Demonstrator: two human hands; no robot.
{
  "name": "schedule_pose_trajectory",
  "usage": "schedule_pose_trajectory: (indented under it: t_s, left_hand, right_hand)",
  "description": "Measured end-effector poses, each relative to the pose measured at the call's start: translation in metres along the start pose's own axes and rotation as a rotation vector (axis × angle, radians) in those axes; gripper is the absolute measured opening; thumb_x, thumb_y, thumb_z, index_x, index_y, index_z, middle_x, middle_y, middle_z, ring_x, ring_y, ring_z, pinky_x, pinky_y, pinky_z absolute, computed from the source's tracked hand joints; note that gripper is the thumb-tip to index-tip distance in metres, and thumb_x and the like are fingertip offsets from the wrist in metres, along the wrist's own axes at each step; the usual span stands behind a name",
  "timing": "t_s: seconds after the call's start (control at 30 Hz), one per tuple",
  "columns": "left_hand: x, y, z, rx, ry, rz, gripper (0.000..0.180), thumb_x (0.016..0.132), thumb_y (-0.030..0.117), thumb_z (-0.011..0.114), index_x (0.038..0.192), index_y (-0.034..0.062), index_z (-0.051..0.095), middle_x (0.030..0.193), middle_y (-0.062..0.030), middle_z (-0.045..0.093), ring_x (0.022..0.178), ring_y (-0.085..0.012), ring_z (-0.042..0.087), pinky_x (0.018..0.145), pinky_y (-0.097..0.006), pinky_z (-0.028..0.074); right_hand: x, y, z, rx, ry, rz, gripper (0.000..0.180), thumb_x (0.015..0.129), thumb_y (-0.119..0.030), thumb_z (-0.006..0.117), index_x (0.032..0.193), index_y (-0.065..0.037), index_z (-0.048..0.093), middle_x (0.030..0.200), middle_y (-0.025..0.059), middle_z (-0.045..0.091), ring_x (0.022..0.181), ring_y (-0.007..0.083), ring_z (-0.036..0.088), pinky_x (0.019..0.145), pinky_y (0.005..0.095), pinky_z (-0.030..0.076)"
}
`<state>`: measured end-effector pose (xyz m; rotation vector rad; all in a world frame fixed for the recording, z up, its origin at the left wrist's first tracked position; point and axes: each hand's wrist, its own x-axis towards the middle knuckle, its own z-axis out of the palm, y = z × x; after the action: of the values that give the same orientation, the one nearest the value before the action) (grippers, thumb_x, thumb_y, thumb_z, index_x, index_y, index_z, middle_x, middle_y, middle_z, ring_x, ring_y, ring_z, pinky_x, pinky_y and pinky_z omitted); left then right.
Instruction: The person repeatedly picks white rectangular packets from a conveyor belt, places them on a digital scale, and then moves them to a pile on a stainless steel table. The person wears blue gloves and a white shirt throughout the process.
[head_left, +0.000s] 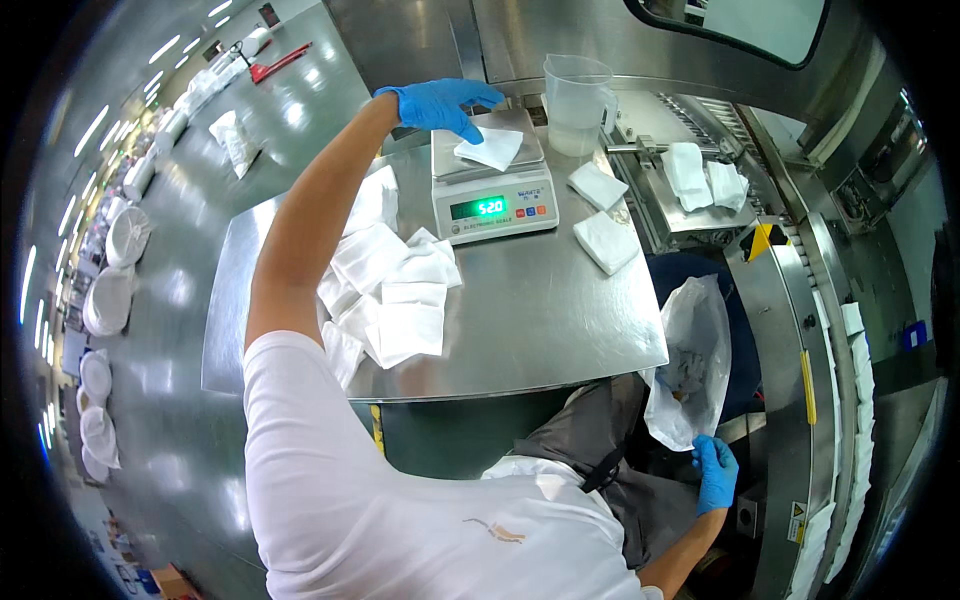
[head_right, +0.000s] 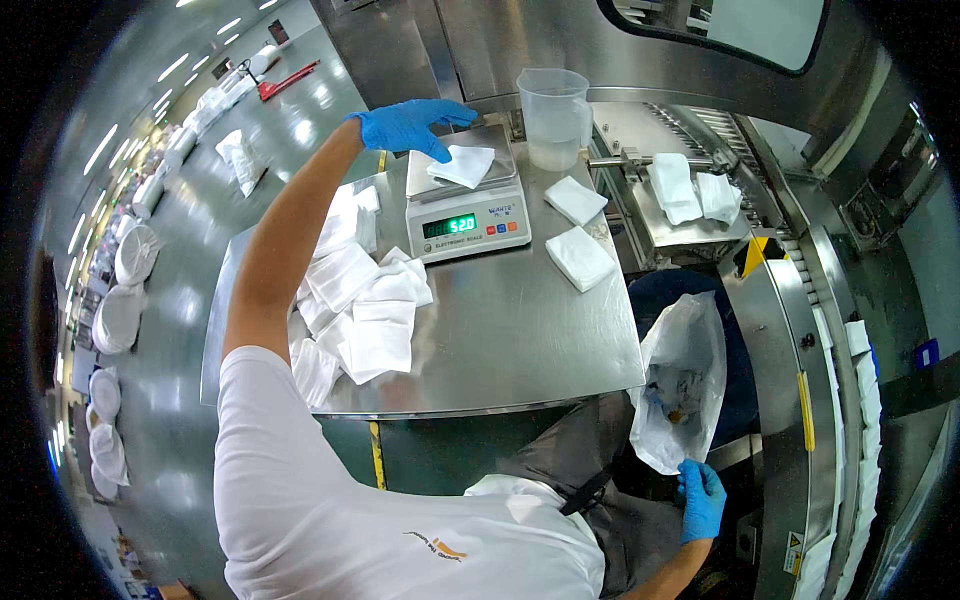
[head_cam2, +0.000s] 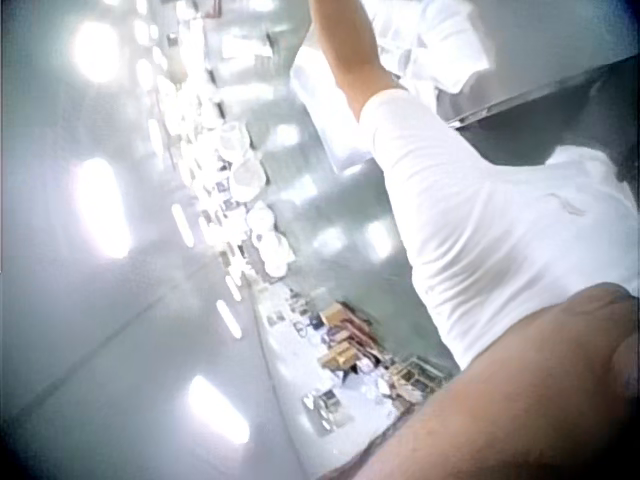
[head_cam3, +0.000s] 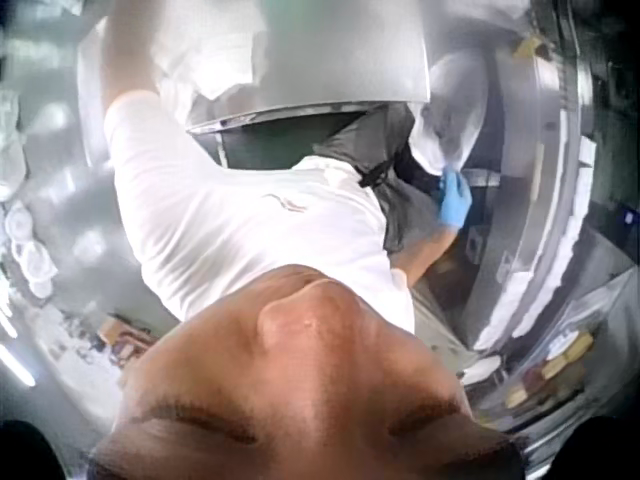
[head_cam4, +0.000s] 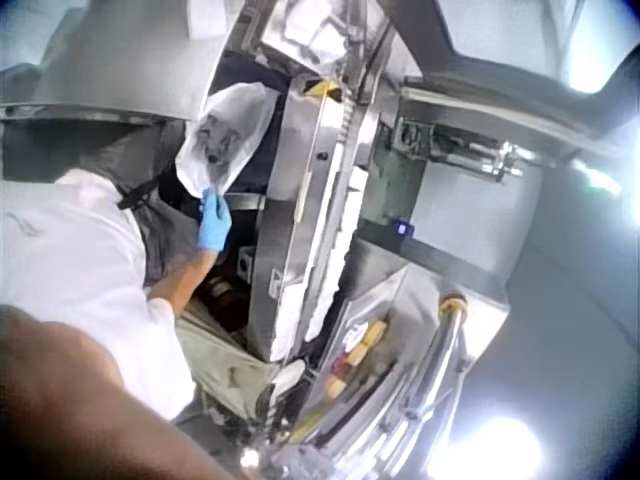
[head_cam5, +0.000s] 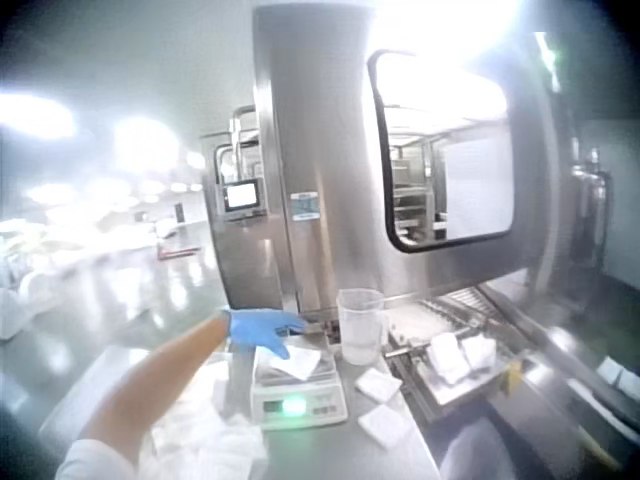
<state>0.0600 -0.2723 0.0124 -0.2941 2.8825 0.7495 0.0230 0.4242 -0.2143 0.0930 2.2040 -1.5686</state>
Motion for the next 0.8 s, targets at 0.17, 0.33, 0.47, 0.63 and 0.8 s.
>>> schedule_pose_trajectory:
  t_s: [0.17,0.33,0.47,0.63,0.8]
  left_hand:
    - [0.022,-0.011,0.006,0.138,-0.069,0.036,0.085,0.081,0.022,0.081,0.154,0.0141,0.039,0.153,-0.0140,0.046,0.144,-0.0320,0.041,0.124,-0.047,0.029]
    - [0.065,-0.036,0.022,0.184,-0.169,0.302,0.078,0.077,0.020,0.082,0.146,0.0049,0.049,0.146,-0.0162,0.053,0.129,-0.0297,0.055,0.111,-0.044,0.043]
    - [0.029,-0.059,0.021,0.180,0.135,0.220,0.051,0.070,0.012,0.085,0.116,0.0008,0.067,0.106,-0.0113,0.071,0.099,-0.0230,0.065,0.089,-0.039,0.053]
    - [0.036,0.168,0.073,-0.079,-0.121,0.165,0.031,0.072,0.008,0.081,0.097,0.0021,0.064,0.090,-0.0039,0.065,0.086,-0.0126,0.060,0.079,-0.030,0.051]
    - [0.046,0.340,0.170,-0.189,-0.386,0.421,0.037,0.075,0.015,0.084,0.105,0.0007,0.068,0.093,-0.0055,0.066,0.087,-0.0131,0.061,0.081,-0.031,0.052]
  right_hand:
    - [-0.002,-0.007,0.002,0.004,-0.035,0.011,0.026,0.095,-0.024,0.071,0.108,-0.001,0.073,0.090,0.0023,0.070,0.079,0.0085,0.060,0.070,0.0250,0.047]
    - [-0.022,-0.003,-0.018,0.017,-0.034,0.025,0.036,0.096,-0.027,0.069,0.118,0.003,0.070,0.103,0.0096,0.071,0.094,0.0170,0.064,0.084,0.0321,0.052]
    - [-0.010,-0.029,-0.009,-0.143,-0.160,-0.032,0.037,0.097,-0.032,0.067,0.114,0.001,0.071,0.100,0.0068,0.072,0.090,0.0134,0.062,0.085,0.0307,0.051]
    - [0.036,-0.063,0.017,0.229,-0.210,-0.377,0.046,0.094,-0.034,0.072,0.124,0.000,0.065,0.110,0.0086,0.069,0.100,0.0169,0.062,0.095,0.0307,0.049]
    - [0.042,-0.143,0.047,0.383,-0.205,-0.597,0.057,0.089,-0.030,0.079,0.133,-0.001,0.056,0.117,0.0090,0.065,0.102,0.0183,0.063,0.097,0.0315,0.050]
